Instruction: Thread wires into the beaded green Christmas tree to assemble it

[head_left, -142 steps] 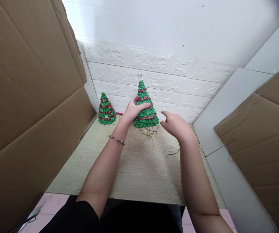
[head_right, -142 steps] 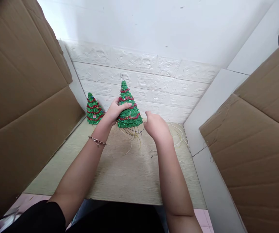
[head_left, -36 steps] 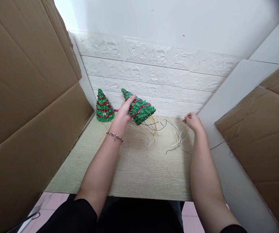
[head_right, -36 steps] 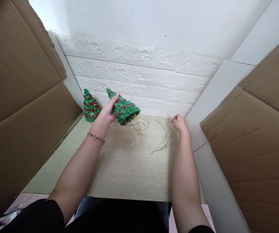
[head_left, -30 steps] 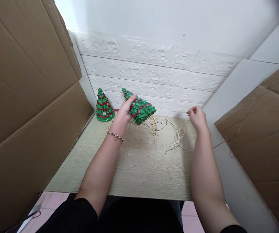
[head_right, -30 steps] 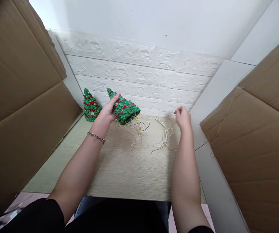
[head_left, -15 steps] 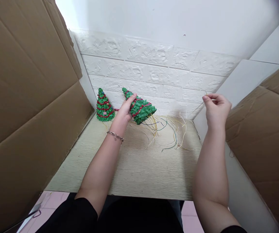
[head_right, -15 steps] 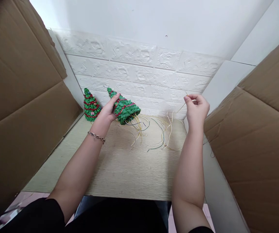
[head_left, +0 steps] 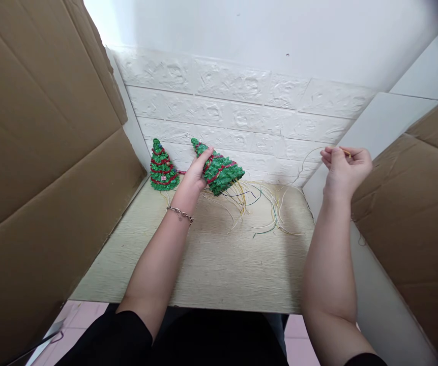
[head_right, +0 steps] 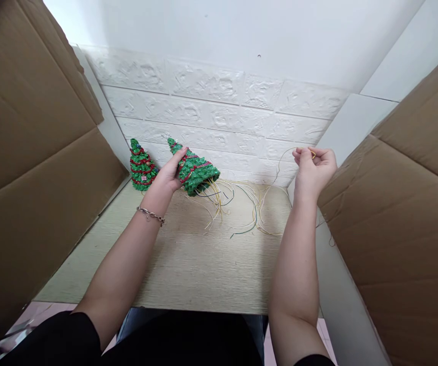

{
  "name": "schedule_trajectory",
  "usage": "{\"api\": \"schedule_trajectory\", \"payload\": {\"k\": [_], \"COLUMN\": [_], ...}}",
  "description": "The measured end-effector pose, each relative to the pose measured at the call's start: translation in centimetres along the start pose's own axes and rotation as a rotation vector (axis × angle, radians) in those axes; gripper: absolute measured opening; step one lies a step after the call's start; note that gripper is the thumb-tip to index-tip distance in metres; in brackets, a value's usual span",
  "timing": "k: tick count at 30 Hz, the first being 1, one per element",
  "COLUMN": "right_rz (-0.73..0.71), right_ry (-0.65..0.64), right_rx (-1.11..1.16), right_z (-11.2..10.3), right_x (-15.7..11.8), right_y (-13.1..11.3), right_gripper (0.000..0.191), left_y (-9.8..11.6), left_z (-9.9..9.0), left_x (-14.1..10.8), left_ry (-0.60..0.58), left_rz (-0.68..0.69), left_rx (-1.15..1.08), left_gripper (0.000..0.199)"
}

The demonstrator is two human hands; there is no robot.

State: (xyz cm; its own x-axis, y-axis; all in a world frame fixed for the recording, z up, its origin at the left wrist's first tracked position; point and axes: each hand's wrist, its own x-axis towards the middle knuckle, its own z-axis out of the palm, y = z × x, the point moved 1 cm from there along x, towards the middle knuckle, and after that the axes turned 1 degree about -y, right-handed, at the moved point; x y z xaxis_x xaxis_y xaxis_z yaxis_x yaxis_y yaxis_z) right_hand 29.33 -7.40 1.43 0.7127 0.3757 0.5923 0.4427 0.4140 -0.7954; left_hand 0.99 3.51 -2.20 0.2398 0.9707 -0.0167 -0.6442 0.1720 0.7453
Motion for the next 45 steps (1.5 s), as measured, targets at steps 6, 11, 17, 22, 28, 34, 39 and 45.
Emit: {"api": "schedule_trajectory", "payload": {"k": [6, 11, 17, 22, 28, 34, 39, 45], "right_rz": [0.056, 0.178, 0.148, 0.22, 0.573, 0.516, 0.409, 0.402], "right_ry": [-0.049, -0.293, -0.269, -0.31, -0.856, -0.878, -0.812, -0.595], "right_rx": [0.006, 0.065, 0.191, 0.311, -0.359, -0.752, -0.605, -0.464], "right_z": [0.0, -0.4, -0.7, -1.0, -0.4, 0.5, 0.8, 0.0], "right_x": [-0.1, 0.0, -0.3, -1.0, -1.8, -2.1, -2.1, -1.7], "right_y": [0.5, 0.8, -0.4, -1.3, 0.6, 1.8, 1.1, 0.4], "right_gripper": [0.009, 0.024, 0.029, 0.021, 0.013, 0.022, 0.017, 0.01], "left_y": [0.1, 0.1, 0.1, 0.2, 0.3, 0.3, 0.3, 0.4], "left_z": [0.1, 0.1, 0.2, 0.3, 0.4, 0.5, 0.5, 0.3], "left_x": [0.0, -0.1, -0.2, -0.3, -0.5, -0.6, -0.6, -0.4], "left_ry": [-0.026, -0.025, -0.039, -0.015, -0.005, -0.005, 0.007, -0.019], "left_rz": [0.016, 0.001, -0.025, -0.043, -0.035, -0.041, -0.046, -0.033], "left_rx": [-0.012, -0.008, -0.02, -0.038, -0.035, -0.035, -0.035, -0.055], "left_gripper": [0.039, 0.035, 0.033, 0.03, 0.029, 0.03, 0.029, 0.029]}}
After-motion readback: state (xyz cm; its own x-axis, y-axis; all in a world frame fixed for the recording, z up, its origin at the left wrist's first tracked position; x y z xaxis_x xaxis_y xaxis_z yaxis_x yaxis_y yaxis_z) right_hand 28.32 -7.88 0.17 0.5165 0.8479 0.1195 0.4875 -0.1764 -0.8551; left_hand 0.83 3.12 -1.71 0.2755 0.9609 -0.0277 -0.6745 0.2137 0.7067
